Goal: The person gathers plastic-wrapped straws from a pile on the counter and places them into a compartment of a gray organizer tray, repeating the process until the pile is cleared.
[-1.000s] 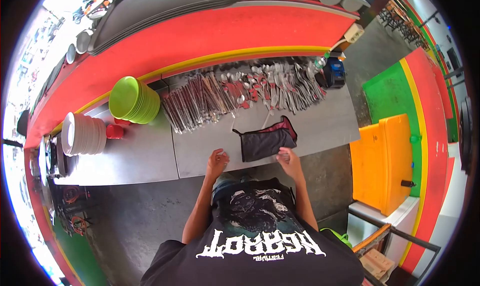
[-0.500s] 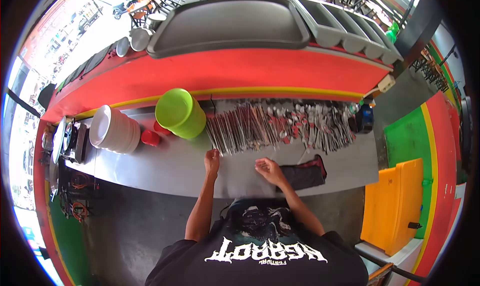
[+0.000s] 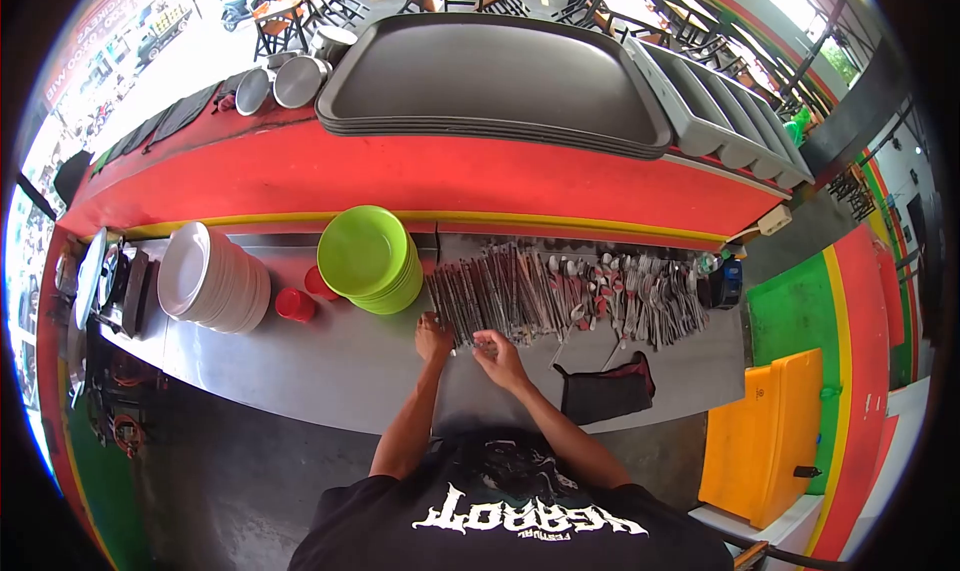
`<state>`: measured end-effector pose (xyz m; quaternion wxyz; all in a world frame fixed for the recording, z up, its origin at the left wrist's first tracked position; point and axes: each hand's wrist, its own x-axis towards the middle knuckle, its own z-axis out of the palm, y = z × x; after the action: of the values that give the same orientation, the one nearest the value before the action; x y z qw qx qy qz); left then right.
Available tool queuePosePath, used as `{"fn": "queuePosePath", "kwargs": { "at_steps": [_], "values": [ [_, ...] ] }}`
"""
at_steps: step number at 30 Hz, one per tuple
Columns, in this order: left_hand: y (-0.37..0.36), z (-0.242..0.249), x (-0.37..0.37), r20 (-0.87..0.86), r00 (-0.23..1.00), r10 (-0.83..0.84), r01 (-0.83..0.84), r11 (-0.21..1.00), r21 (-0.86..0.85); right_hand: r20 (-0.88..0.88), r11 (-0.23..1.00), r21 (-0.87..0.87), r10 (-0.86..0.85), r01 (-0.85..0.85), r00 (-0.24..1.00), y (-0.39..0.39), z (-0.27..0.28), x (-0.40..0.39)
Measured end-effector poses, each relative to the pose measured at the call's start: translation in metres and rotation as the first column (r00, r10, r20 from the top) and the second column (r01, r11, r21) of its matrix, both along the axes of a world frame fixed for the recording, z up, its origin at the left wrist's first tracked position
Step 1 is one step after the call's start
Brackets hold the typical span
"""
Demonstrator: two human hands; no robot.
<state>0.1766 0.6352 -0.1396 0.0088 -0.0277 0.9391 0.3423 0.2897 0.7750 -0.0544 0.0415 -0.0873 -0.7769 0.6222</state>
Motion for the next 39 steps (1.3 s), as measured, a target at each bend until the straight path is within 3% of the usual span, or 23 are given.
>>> {"fn": "queuePosePath", "kwargs": {
  "at_steps": [3,7,10,14,23,26,30,32,36,39],
  "values": [
    [0.003,0.023,0.009,0.145,0.989,0.030,-0.040,0.997,0.064,0.043,0.999,0.030,0.022,-0.023,0.999,-0.006,-0.004,-0.019],
    [0.003,0.015,0.021,0.053,0.998,-0.015,0.009,0.994,0.112,-0.005,0.973,0.225,0.058,-0.056,0.998,-0.017,-0.025,-0.042],
    [-0.002,0.005,0.026,-0.021,0.997,-0.072,0.074,0.987,0.145,0.104,0.952,0.282,0.094,-0.121,0.990,-0.024,-0.031,-0.053],
    [-0.007,-0.002,0.020,-0.028,0.992,-0.126,0.129,0.977,0.172,0.209,0.962,0.265,0.012,-0.069,0.978,-0.031,-0.040,-0.060],
    [-0.011,-0.005,0.008,0.033,0.986,-0.165,0.152,0.958,0.245,0.125,0.954,0.286,-0.136,0.095,0.983,-0.026,-0.064,-0.067],
    [-0.012,0.001,0.009,0.031,0.982,-0.184,0.171,0.954,0.246,0.317,0.939,0.345,-0.111,-0.006,0.942,-0.020,-0.053,-0.070],
    [-0.014,-0.005,0.010,0.018,0.985,-0.171,0.163,0.961,0.222,0.254,0.931,0.365,-0.109,0.009,0.961,-0.020,-0.059,-0.070],
    [-0.016,-0.016,0.009,0.083,0.972,-0.219,0.187,0.940,0.287,0.291,0.944,0.330,-0.092,-0.010,0.952,-0.019,-0.059,-0.070],
    [-0.016,-0.001,0.010,0.124,0.935,-0.332,0.245,0.858,0.451,0.188,0.939,0.343,-0.092,0.022,0.978,-0.017,-0.077,-0.067],
    [-0.014,0.005,0.013,0.175,0.917,-0.358,0.190,0.779,0.598,0.219,0.967,0.256,-0.051,-0.007,0.974,-0.010,-0.067,-0.066]
  ]
}}
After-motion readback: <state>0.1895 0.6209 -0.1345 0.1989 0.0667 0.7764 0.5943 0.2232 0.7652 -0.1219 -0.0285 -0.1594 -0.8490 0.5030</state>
